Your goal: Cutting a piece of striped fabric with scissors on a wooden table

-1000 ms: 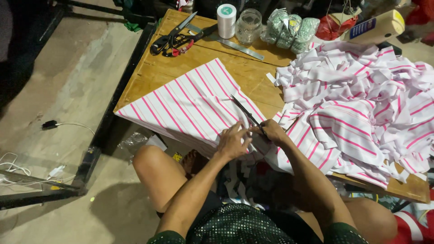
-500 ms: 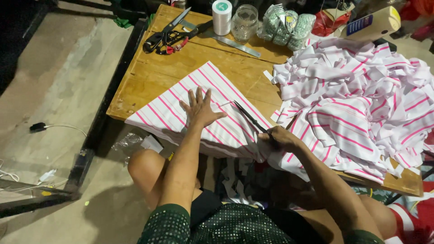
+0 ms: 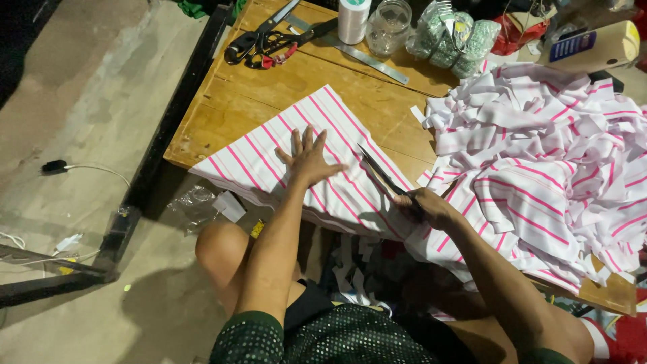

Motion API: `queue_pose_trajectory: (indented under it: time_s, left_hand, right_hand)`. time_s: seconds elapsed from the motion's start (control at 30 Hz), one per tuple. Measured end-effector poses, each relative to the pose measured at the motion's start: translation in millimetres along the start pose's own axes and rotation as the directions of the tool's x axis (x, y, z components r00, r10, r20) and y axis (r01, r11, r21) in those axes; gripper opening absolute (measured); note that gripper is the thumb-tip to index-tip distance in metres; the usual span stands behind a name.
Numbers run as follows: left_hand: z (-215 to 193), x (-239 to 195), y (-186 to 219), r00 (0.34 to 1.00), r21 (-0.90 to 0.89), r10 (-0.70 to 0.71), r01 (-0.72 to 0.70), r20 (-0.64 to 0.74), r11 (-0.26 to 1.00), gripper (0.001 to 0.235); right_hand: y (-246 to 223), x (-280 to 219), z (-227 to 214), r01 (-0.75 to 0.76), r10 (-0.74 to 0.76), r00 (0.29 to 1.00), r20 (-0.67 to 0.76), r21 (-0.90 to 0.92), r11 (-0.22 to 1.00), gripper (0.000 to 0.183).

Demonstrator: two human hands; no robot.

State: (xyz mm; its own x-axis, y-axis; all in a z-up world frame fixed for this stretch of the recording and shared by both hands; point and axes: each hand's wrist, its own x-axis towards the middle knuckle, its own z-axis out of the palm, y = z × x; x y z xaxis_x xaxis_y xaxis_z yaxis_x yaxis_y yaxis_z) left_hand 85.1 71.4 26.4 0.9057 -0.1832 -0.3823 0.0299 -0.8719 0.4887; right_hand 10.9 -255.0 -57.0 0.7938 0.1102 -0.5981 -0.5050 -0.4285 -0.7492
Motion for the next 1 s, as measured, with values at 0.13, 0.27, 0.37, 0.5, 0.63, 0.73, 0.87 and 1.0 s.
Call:
queue_pose_trajectory:
  time_s: [0.13,0.27,0.37,0.5,0.63,0.73,0.87,1.0]
  left_hand:
    - [13,9,1,0.998,0.031,-0.047,0.049,-0.050,0.998,0.095]
    - [7,-4,10,0.998,0.101,-0.054,0.058,-0.040,0.993,0.108]
    - [7,-4,9,0.998,0.111,-0.047,0.051,-0.041,0.993,0.112]
    - [9,-5,9,0.998,0.181,-0.040,0.048,-0.052,0.982,0.108]
    - [10,-7,8,0.997,0.182,-0.028,0.040,-0.068,0.982,0.108]
    - [11,-7,7,0.997,0.202,-0.022,0.037,-0.075,0.979,0.108]
    - [9,-9,7,0.997,0.190,-0.018,0.032,-0.077,0.981,0.110]
    - [6,-13,9,0.997,0.193,-0.017,0.031,-0.073,0.981,0.108]
  right_hand:
    - [7,-4,1,-0.037,0.038,0.999,-0.013,0.012,0.999,0.060]
    - [3,-4,3,-0.043,0.044,0.999,-0.014,0.023,0.999,0.061]
    - [-17,-11,6,-0.026,0.026,1.000,-0.016,0.016,1.000,0.061]
    - [-39,-13,11,-0.020,0.021,0.999,-0.026,0.038,0.999,0.056]
    - [-43,-13,12,-0.016,0.018,0.999,-0.037,0.060,0.998,0.053]
    - [-35,-8,14,-0.002,0.006,0.999,-0.047,0.093,0.996,0.048]
    - [-33,-9,15,0.015,-0.010,0.998,-0.057,0.095,0.995,0.040]
    - [-27,-3,11,0.063,-0.061,0.997,-0.049,0.049,0.997,0.043]
